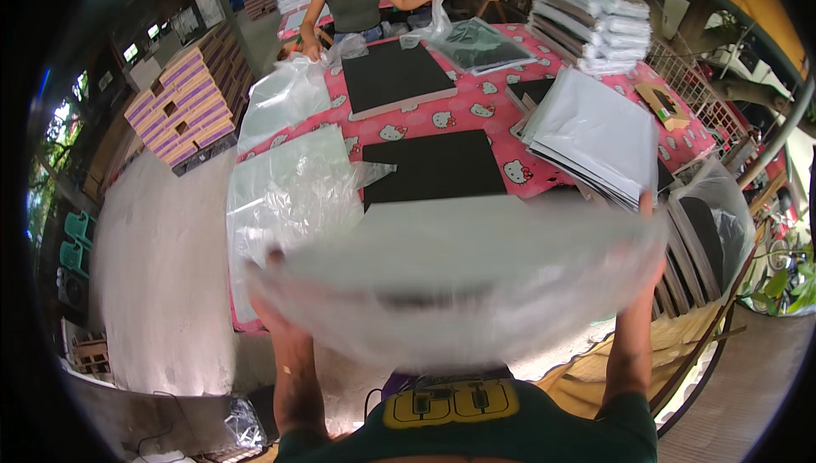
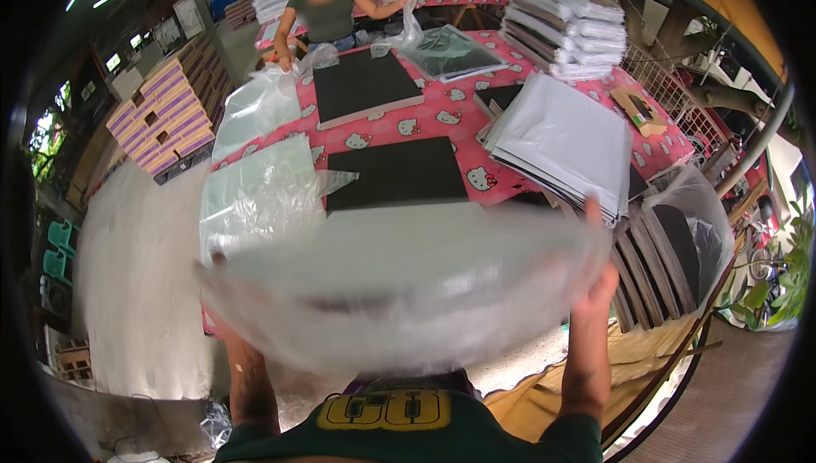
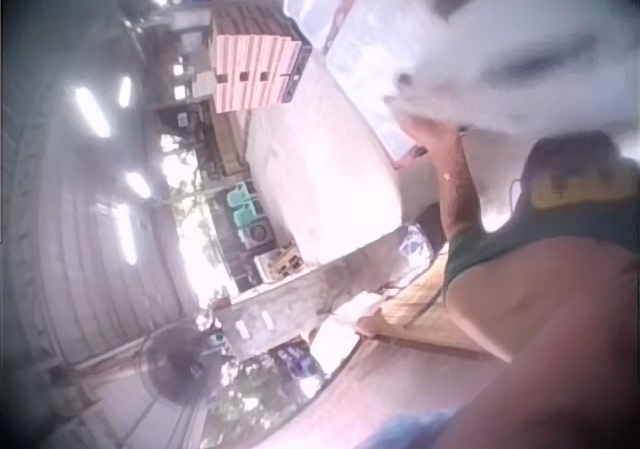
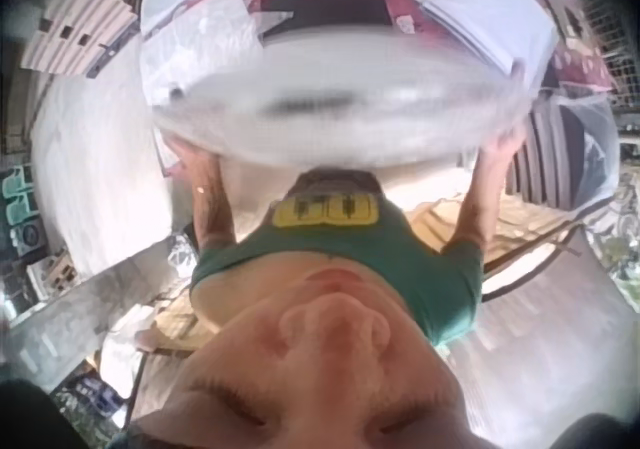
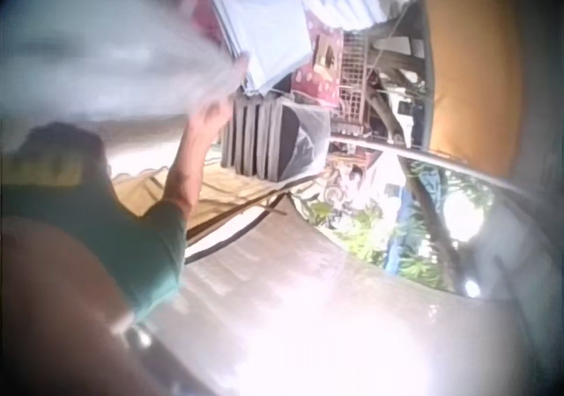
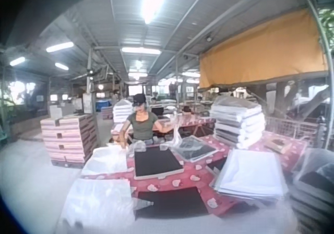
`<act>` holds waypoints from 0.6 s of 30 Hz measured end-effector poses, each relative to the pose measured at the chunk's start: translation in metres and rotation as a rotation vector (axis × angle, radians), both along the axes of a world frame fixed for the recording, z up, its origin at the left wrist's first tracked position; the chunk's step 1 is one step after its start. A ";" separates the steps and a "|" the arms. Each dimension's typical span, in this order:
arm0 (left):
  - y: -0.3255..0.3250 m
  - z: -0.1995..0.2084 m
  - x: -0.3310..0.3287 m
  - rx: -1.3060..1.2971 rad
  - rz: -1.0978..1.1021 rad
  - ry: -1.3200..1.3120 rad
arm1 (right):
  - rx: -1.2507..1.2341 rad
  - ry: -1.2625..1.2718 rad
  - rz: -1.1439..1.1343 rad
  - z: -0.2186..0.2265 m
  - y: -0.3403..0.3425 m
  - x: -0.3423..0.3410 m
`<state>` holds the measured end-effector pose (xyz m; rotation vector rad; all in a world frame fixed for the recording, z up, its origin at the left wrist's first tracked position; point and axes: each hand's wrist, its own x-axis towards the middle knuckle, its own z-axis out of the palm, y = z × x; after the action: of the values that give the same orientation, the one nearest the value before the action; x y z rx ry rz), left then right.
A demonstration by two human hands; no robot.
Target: The person packs rectangular items into plastic bags by hand and stacks the packaged items onto a pile.
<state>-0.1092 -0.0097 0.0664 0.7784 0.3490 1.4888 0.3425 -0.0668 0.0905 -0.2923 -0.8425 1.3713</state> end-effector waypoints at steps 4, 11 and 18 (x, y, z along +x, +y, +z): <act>0.092 0.074 0.017 0.172 -0.023 -0.215 | -0.019 0.080 -0.135 0.057 0.100 -0.019; 0.205 -0.054 0.007 -0.163 -0.024 -0.244 | -0.360 0.186 -0.093 -0.061 0.216 -0.017; 0.162 -0.212 0.020 -0.519 0.027 0.225 | -0.712 -0.017 -0.211 -0.264 0.183 0.010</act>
<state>-0.0892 0.1523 -0.1461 0.5209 0.8790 1.2557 0.3523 0.1163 -0.1734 -0.9148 -0.2942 1.4287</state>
